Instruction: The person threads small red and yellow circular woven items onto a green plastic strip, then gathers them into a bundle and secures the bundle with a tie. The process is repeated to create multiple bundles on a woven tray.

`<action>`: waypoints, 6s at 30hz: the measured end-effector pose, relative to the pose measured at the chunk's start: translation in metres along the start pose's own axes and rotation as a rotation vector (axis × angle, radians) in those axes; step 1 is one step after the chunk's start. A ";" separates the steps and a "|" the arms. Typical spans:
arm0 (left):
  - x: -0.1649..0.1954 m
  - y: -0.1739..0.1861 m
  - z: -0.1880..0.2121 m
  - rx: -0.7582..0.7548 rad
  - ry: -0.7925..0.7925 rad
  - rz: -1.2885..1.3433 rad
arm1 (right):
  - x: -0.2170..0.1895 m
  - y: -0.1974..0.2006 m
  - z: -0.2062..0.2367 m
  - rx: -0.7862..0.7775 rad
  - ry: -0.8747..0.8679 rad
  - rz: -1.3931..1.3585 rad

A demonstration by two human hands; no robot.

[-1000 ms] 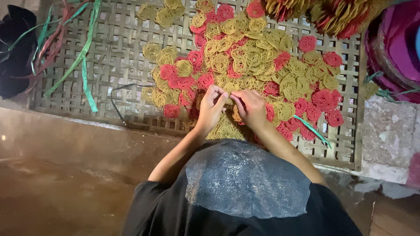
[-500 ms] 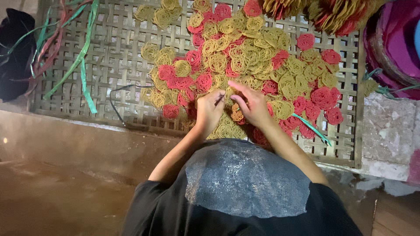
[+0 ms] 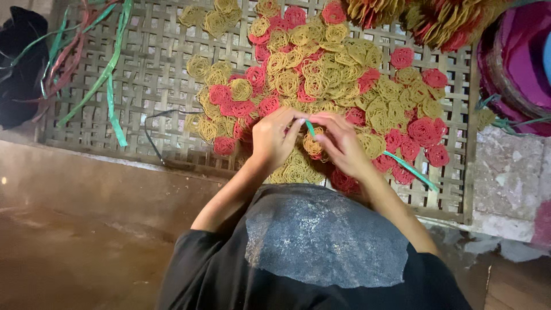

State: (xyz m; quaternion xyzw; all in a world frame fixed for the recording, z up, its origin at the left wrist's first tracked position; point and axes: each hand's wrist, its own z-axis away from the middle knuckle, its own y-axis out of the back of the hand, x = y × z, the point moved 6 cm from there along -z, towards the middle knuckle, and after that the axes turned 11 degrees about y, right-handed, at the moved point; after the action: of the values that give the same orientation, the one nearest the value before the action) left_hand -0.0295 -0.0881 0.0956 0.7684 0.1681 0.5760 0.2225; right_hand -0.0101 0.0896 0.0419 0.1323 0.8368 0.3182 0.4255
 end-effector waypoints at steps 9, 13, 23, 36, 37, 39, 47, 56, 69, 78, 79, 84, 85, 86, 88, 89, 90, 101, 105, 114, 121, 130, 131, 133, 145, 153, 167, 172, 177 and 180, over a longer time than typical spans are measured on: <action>-0.070 -0.005 -0.029 -0.117 -0.068 -0.182 | 0.061 -0.016 0.027 0.419 -0.384 -0.747; -0.100 -0.025 -0.020 -0.135 0.057 -0.320 | 0.069 -0.018 0.032 0.515 -0.470 -0.843; -0.129 -0.042 -0.018 -0.134 0.530 0.555 | 0.015 -0.011 -0.006 0.277 -0.289 -0.041; -0.088 -0.038 -0.004 -0.090 0.437 0.316 | -0.003 -0.008 -0.023 0.261 -0.077 0.186; -0.087 -0.040 -0.002 -0.102 0.444 0.345 | -0.003 -0.009 -0.023 0.259 -0.068 0.188; -0.086 -0.044 0.000 -0.127 0.457 0.404 | -0.002 -0.009 -0.022 0.248 -0.077 0.191; -0.078 -0.055 -0.003 -0.195 0.292 0.541 | 0.005 -0.010 -0.013 0.284 -0.062 0.135; -0.015 -0.013 -0.013 -0.062 -0.096 -0.040 | 0.011 -0.002 -0.008 0.377 -0.116 -0.065; -0.065 -0.020 -0.087 -0.110 0.081 0.176 | 0.042 -0.012 0.006 0.402 -0.328 -0.614; -0.125 -0.056 -0.096 -0.055 0.436 -0.113 | 0.047 -0.011 0.009 0.455 -0.318 -0.668; -0.126 -0.059 -0.093 -0.068 0.463 0.035 | 0.047 -0.011 0.008 0.449 -0.354 -0.632; -0.114 -0.062 -0.073 -0.157 0.511 0.726 | 0.032 0.005 -0.008 0.371 -0.331 -0.127; -0.109 -0.061 -0.067 -0.163 0.501 0.737 | 0.026 0.008 -0.012 0.368 -0.280 -0.042; -0.104 -0.060 -0.062 -0.168 0.492 0.748 | 0.023 0.009 -0.016 0.364 -0.265 -0.037; -0.096 -0.057 -0.051 -0.176 0.485 0.739 | 0.017 0.008 -0.023 0.354 -0.234 -0.029; -0.091 -0.056 -0.048 -0.183 0.485 0.719 | 0.014 0.008 -0.027 0.346 -0.211 -0.008; -0.087 -0.056 -0.045 -0.191 0.484 0.699 | 0.012 0.008 -0.029 0.340 -0.189 0.013; -0.059 -0.055 -0.026 -0.171 0.378 0.630 | 0.004 0.008 -0.029 0.277 -0.113 0.166; -0.053 -0.056 -0.022 -0.228 0.222 0.709 | 0.008 0.006 -0.024 0.267 -0.102 0.198; -0.062 -0.057 -0.025 -0.192 0.450 0.646 | 0.019 -0.001 -0.010 0.281 -0.091 0.087; -0.019 -0.035 -0.033 -0.087 0.091 0.321 | 0.019 0.012 -0.006 0.312 -0.027 0.180; -0.077 -0.039 -0.115 0.167 -0.037 -0.125 | 0.044 -0.008 0.012 0.372 -0.304 -0.618; -0.089 -0.037 -0.126 0.179 -0.021 -0.247 | 0.044 -0.010 0.015 0.362 -0.312 -0.604; -0.106 -0.036 -0.141 0.143 0.053 -0.408 | 0.045 -0.011 0.015 0.342 -0.320 -0.573; -0.126 -0.050 -0.082 -0.167 0.756 0.662 | 0.037 0.002 -0.027 0.255 -0.375 -0.119; -0.118 -0.069 -0.044 -0.236 0.532 0.782 | 0.020 -0.001 -0.048 0.233 -0.190 0.052; -0.052 -0.053 -0.027 -0.243 0.361 0.320 | 0.020 0.006 -0.035 0.240 -0.180 0.064; -0.035 -0.040 -0.033 -0.156 0.258 0.259 | 0.017 0.005 -0.027 0.241 -0.035 0.053; -0.004 -0.018 -0.035 0.074 -0.133 -0.093 | 0.035 0.017 -0.016 0.344 -0.217 0.033; -0.001 -0.029 -0.038 -0.003 -0.157 -0.088 | 0.027 0.016 -0.018 0.323 -0.013 0.096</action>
State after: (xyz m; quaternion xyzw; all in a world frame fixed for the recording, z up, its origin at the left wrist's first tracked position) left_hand -0.0667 -0.0585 0.0886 0.8026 0.1828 0.5040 0.2614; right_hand -0.0415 0.1077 0.0430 0.2409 0.8670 0.1985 0.3884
